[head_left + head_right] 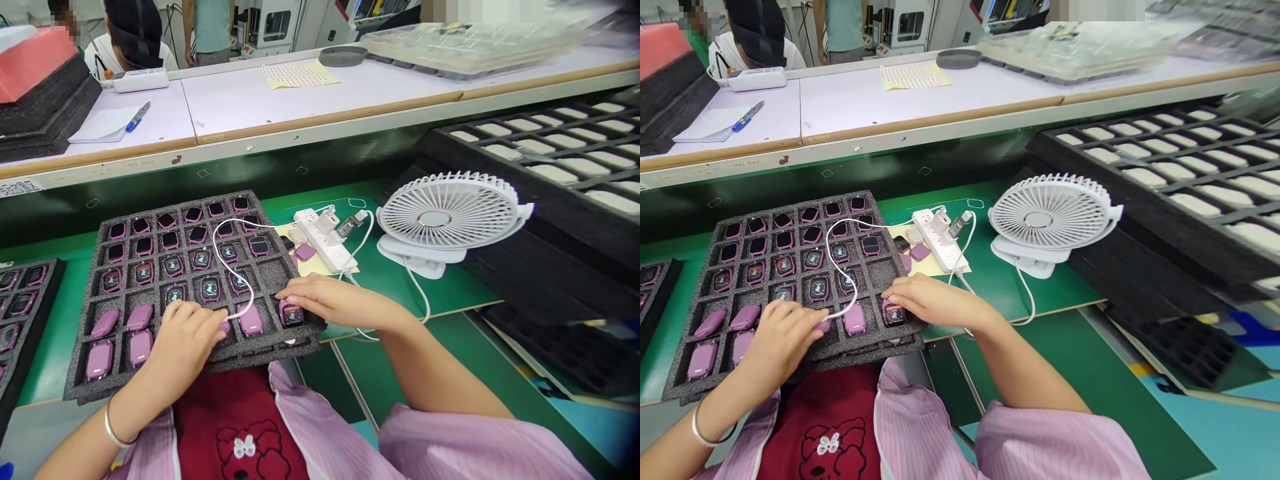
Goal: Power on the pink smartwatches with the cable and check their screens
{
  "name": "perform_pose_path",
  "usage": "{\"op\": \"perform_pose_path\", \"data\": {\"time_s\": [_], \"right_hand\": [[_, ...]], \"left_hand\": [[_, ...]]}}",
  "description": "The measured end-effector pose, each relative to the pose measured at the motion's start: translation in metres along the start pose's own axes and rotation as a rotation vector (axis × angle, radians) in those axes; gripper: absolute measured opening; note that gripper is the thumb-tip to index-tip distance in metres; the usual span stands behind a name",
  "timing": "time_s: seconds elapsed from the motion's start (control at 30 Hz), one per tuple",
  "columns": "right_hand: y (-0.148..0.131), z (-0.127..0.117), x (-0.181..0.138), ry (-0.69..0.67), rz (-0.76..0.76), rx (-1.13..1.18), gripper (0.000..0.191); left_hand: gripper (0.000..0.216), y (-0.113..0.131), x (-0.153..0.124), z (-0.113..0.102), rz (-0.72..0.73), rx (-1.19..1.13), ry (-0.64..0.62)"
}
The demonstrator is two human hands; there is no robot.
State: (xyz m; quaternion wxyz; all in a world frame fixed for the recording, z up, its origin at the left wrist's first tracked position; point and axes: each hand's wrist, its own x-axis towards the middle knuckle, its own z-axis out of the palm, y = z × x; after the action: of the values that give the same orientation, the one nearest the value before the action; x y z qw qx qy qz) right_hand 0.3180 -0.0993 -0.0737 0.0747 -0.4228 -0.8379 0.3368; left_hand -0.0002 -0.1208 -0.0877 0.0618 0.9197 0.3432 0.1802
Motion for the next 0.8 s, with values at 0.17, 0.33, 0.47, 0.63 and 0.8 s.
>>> {"op": "perform_pose_path", "data": {"time_s": [0.17,0.33,0.47,0.63,0.8], "right_hand": [[0.001,-0.001,0.001,-0.009,-0.015,0.006,0.041],[-0.002,0.005,0.001,0.253,0.058,-0.061,0.024],[-0.024,0.023,-0.001,0.287,-0.08,-0.133,0.023],[-0.05,0.049,0.006,0.257,-0.189,-0.276,0.02],[-0.05,0.054,0.02,0.242,-0.186,-0.425,0.016]], "left_hand": [[0.012,0.019,-0.009,0.001,0.072,-0.013,-0.011],[0.005,0.024,-0.015,0.006,-0.059,-0.123,0.092],[0.006,0.029,-0.017,0.008,-0.066,-0.086,0.124],[0.006,0.022,-0.013,-0.012,-0.269,-0.382,0.17],[0.007,-0.012,-0.023,-0.05,-0.545,-0.491,0.617]]}}
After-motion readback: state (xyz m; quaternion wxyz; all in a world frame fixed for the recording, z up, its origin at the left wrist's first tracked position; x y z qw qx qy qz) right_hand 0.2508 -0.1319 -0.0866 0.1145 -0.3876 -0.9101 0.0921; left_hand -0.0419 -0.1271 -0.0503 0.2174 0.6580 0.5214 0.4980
